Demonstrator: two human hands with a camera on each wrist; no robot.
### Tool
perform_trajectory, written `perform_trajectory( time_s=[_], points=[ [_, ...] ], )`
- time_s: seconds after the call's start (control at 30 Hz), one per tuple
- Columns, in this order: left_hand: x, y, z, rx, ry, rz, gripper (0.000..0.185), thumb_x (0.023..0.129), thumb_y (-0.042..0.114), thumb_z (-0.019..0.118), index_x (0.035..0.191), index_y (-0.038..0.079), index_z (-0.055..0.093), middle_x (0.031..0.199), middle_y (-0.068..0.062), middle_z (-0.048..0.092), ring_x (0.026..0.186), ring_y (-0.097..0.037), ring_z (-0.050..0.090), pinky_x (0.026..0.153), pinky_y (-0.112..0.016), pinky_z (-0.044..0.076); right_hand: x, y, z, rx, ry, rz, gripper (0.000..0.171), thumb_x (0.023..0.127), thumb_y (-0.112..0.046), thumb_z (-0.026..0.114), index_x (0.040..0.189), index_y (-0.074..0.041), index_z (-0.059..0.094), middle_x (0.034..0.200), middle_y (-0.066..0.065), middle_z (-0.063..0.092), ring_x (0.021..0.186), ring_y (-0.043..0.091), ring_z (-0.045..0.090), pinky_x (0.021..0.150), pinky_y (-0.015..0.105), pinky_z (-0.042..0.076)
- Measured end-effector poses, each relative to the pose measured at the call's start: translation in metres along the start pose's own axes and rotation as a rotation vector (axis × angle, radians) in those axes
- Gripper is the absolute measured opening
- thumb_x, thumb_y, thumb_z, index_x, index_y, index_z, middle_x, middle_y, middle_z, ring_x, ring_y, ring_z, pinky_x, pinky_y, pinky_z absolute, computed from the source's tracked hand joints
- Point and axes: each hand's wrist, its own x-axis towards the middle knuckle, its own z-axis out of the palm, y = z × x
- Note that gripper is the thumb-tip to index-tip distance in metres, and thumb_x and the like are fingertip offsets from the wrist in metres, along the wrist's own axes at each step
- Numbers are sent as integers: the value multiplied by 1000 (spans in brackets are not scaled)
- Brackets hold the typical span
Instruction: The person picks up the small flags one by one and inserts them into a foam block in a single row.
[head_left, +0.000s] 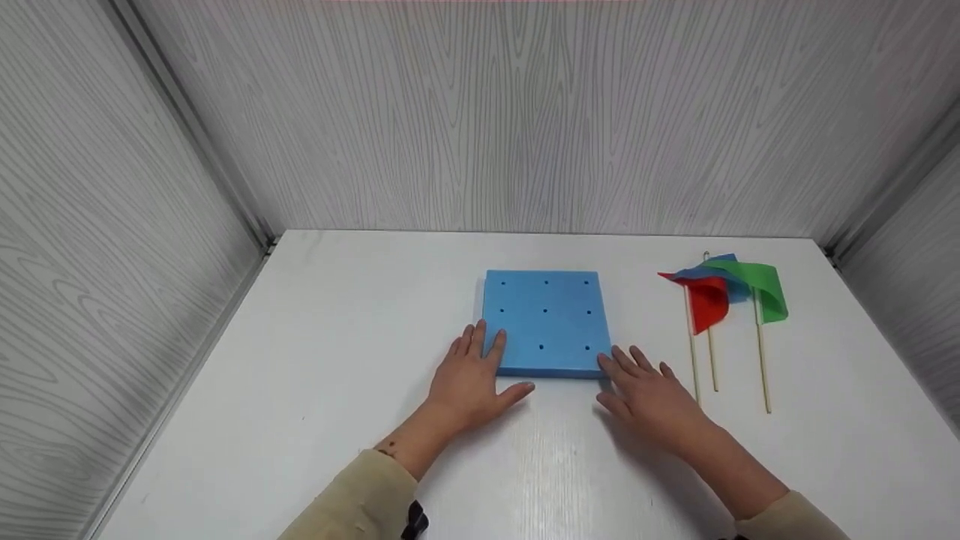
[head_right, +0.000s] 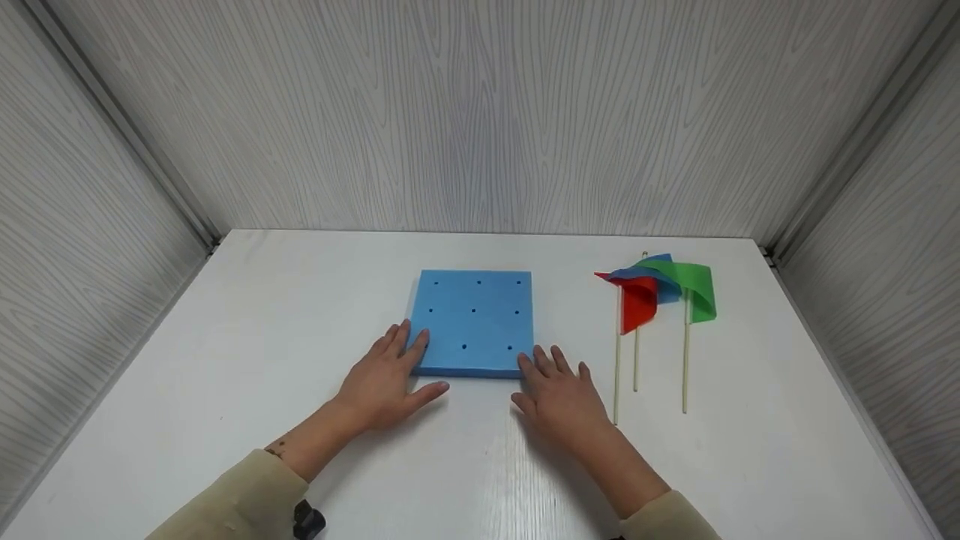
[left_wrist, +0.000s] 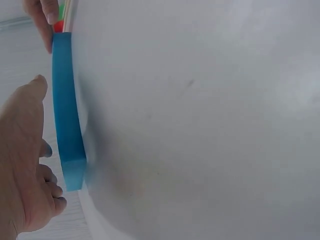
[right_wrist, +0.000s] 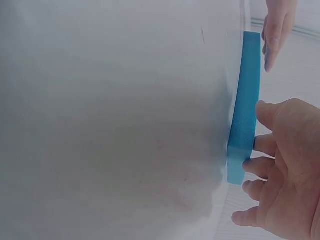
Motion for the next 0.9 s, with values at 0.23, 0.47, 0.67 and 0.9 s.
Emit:
perform_trajectory(
  time_s=[0.23,0.47,0.67,0.9],
  points=[
    [4,-10,1,-8,4,9,95,101,74,47,169,11,28,174,-20,21,161,-40,17,130,-50,18,-1,0,3,-2,11,-19,64,109,-38,59,162,-6,43,167,23,37,155,49,29,116,75,30],
    [6,-15,2,-10,-18,11,87,106,68,46,170,13,26,175,-19,19,162,-39,12,131,-50,15,0,-1,3,22,4,-9,62,110,-35,58,163,-8,42,168,22,36,156,49,27,119,73,27],
    [6,-13,1,-28,-16,22,80,108,61,48,168,12,31,174,-20,22,161,-40,15,131,-50,16,-2,3,4,23,4,-8,63,110,-36,57,163,-8,41,168,21,36,156,48,27,119,73,27],
    [3,-10,0,-30,-13,35,74,109,55,50,167,12,34,173,-20,25,161,-39,18,130,-49,18,-7,7,5,25,4,-7,62,109,-34,58,163,-7,43,167,22,37,155,49,27,118,74,28]
  ],
)
